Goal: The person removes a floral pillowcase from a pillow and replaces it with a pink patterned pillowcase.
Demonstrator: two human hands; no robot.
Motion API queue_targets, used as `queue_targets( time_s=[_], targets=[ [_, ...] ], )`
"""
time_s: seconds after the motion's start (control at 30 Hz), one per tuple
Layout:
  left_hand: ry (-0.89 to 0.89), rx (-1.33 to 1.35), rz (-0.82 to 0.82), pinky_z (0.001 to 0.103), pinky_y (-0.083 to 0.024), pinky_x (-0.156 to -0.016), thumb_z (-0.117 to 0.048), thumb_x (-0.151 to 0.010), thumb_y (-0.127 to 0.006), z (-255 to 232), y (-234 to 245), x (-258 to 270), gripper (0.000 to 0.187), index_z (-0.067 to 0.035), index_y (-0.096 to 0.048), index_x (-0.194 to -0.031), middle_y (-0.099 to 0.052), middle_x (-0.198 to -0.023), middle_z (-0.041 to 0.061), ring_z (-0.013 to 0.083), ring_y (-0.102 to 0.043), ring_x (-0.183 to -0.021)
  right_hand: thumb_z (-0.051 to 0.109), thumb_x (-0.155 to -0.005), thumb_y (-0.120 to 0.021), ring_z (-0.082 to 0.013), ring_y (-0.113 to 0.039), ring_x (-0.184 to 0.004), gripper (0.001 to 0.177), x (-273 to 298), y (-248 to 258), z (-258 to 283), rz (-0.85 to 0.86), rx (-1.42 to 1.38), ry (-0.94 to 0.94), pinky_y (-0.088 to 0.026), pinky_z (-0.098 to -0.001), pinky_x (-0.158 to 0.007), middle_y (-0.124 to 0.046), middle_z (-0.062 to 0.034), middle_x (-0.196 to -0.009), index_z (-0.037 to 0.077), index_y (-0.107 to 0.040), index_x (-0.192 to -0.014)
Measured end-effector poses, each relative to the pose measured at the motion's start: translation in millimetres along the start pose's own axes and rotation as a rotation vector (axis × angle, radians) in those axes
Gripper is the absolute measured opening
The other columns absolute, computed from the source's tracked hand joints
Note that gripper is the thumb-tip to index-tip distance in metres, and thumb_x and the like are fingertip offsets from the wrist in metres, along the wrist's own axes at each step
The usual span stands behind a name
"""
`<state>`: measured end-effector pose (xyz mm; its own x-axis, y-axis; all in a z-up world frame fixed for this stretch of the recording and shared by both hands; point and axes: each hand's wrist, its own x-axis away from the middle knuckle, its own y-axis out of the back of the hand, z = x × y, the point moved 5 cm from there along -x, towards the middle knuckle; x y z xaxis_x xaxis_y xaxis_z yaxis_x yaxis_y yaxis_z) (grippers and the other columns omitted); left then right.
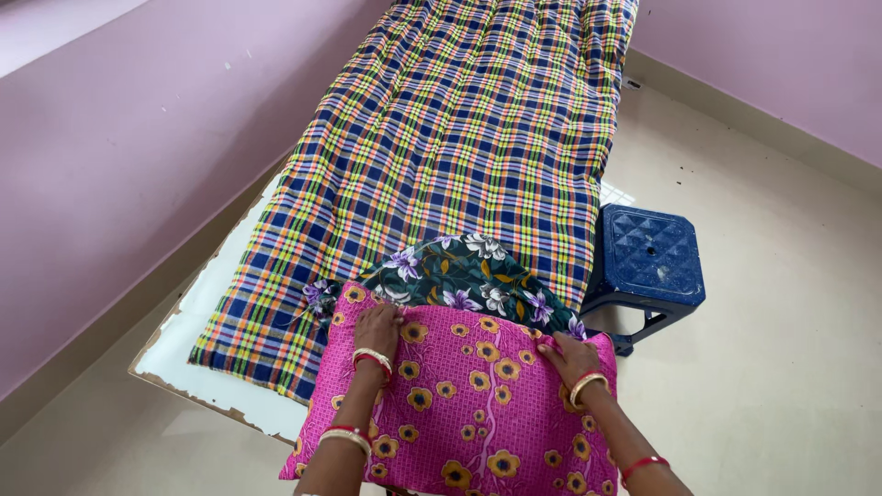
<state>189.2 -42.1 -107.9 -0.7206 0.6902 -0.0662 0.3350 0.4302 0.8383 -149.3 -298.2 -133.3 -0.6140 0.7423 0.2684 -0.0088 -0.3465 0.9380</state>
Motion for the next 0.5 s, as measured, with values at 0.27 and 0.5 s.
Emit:
queue_targets(
  time_s=[0.27, 0.5],
  targets=[
    [-0.262, 0.383, -0.460, 0.030, -0.057, -0.063, -0.007, -0.090, -0.074, -100, 191, 34, 0.004, -0.006, -0.071, -0.092, -0.073, -0.087, 0.006, 0.0172, -0.072, -0.076, 0.049, -0.101, -0.060, -0.0255, -0.062, -0.082, 0.044, 143, 242, 62, -0.861, -0.103, 0.527, -0.042, -0.0393, -0.079, -0.063, -0.0078, -0.088, 0.006, -0.063, -0.097],
    [0.024, 0.411, -0.192, 0.040, -0.055, -0.067, -0.009, -0.090, -0.073, -44, 111, 64, 0.006, -0.007, -0.074, -0.096, -0.074, -0.087, 0.008, 0.0259, -0.071, -0.078, 0.039, -0.085, -0.065, -0.0236, -0.069, -0.079, 0.031, 129, 100, 48, -0.558, 0.142, 0.357, -0.043, -0.0425, -0.083, -0.073, -0.0061, -0.082, 0.009, -0.071, -0.089]
  ],
)
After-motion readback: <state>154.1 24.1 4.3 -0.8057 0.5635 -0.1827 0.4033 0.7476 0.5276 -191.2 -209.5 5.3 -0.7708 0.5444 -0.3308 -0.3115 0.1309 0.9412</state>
